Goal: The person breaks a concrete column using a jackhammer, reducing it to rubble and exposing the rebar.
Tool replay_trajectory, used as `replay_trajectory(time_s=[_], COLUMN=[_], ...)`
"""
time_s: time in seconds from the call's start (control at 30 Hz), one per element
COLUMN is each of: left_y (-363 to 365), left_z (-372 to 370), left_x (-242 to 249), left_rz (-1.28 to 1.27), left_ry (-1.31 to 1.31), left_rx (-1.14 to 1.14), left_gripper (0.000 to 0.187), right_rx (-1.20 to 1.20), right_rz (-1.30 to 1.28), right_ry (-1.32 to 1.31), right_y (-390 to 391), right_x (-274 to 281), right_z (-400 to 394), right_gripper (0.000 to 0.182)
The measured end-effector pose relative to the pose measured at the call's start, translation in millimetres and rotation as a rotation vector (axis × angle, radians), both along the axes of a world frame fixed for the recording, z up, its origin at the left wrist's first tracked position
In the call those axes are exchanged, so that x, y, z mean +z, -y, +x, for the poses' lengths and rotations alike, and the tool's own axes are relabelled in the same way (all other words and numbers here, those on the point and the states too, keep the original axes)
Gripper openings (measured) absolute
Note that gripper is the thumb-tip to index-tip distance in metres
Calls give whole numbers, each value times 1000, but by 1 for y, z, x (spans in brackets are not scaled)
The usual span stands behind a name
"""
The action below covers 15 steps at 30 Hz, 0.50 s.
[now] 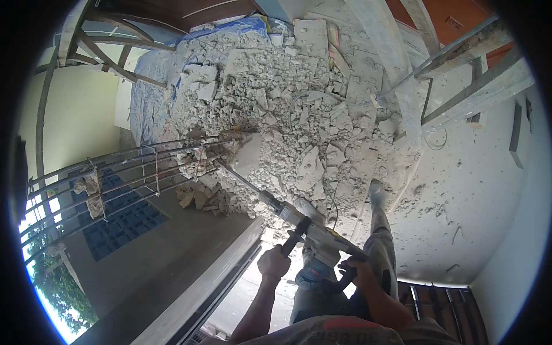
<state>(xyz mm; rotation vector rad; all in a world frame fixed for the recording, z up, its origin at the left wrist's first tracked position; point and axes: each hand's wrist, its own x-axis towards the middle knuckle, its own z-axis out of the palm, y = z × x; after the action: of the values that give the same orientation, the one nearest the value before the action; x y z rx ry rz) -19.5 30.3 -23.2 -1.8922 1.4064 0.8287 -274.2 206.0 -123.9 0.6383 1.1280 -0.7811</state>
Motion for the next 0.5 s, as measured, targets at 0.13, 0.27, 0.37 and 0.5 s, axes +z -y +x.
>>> replay_trajectory(time_s=[0.13, 0.27, 0.37, 0.5], left_y=[-22, -17, -18, -22], left_z=[-15, -13, -16, -19], left_x=[-32, -65, -71, -81], left_rz=[144, 174, 131, 115], left_ry=[-113, -106, -119, -150], left_rx=[87, 99, 70, 73], left_gripper=[31, 31, 32, 34], right_rx=[68, 5, 9, 29], right_rz=[112, 127, 135, 116], right_ry=[-67, -31, -54, -74], right_y=[-8, -17, -5, -3], right_x=[-11, -33, -23, -25], right_z=[-35, -44, -42, -53], right_gripper=[24, 21, 21, 23])
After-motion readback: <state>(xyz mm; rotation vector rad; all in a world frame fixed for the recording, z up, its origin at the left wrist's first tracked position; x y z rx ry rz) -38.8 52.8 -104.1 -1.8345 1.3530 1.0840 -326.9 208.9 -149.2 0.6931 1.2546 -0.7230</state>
